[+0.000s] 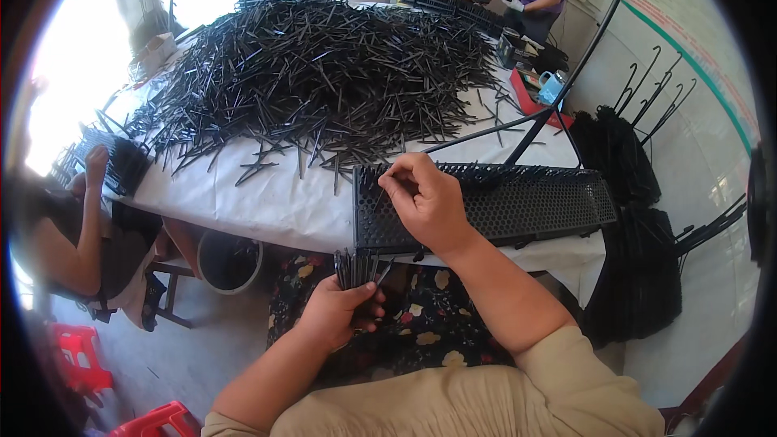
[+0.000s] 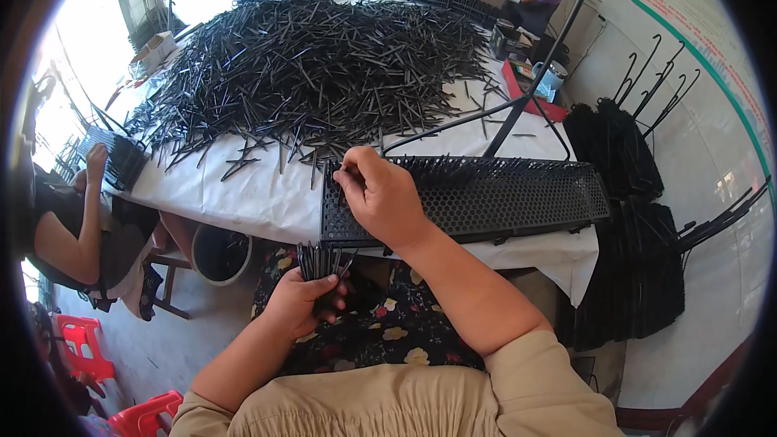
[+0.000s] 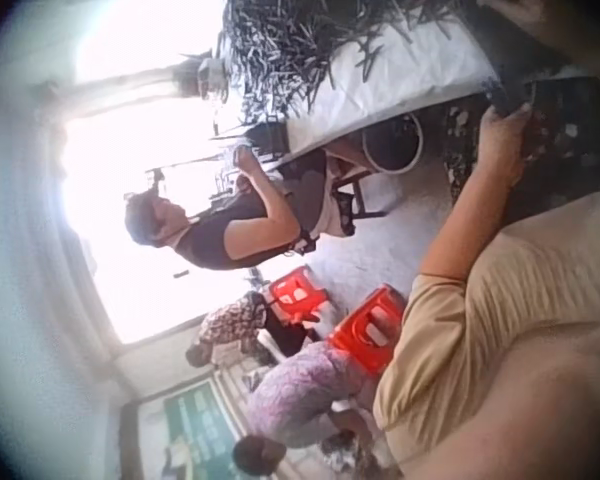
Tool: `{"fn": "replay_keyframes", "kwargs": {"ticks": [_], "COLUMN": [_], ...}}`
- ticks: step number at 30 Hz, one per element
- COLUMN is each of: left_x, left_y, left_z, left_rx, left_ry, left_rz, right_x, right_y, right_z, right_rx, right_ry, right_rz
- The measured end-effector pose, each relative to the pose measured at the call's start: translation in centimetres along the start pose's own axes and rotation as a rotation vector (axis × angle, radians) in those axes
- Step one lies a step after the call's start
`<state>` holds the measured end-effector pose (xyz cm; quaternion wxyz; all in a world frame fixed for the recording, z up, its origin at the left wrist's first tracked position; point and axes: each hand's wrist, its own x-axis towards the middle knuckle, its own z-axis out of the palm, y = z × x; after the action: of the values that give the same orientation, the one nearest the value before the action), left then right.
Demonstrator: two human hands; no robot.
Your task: Inserting black plastic bristles into a perforated base plate.
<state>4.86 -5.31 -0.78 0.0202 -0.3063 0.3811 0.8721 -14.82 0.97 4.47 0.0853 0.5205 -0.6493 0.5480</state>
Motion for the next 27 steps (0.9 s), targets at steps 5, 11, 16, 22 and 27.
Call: {"fn": "replay_keyframes", "kwargs": {"ticks": [5, 11, 16, 22, 27], "left_x": [-0.6, -1.0, -1.3, -0.9, -0.6], "left_y": [-0.1, -0.4, -0.3, -0.9, -1.4], "left_z": [-0.2, -0.1, 0.7, 1.3, 1.3], "left_rx": [0.001, 0.009, 0.043, 0.071, 0.083], "left_ry": [0.033, 0.049, 0.069, 0.071, 0.102], "left_rz": [0.038, 0.081, 0.071, 0.069, 0.056], "right_x": [0.0, -0.3, -0.7, -1.0, -1.9], "right_y": [-0.1, 0.0, -0.3, -0.4, -0.2], "right_z": [0.4, 0.7, 0.3, 0.0, 0.1], "right_rx": [-0.114, -0.189, -0.214, -0.191, -0.181], "right_ry": [-0.006, -0.027, 0.014, 0.032, 0.043], "right_rz": [-0.127, -0.206, -0.222, -0.200, -0.214]}}
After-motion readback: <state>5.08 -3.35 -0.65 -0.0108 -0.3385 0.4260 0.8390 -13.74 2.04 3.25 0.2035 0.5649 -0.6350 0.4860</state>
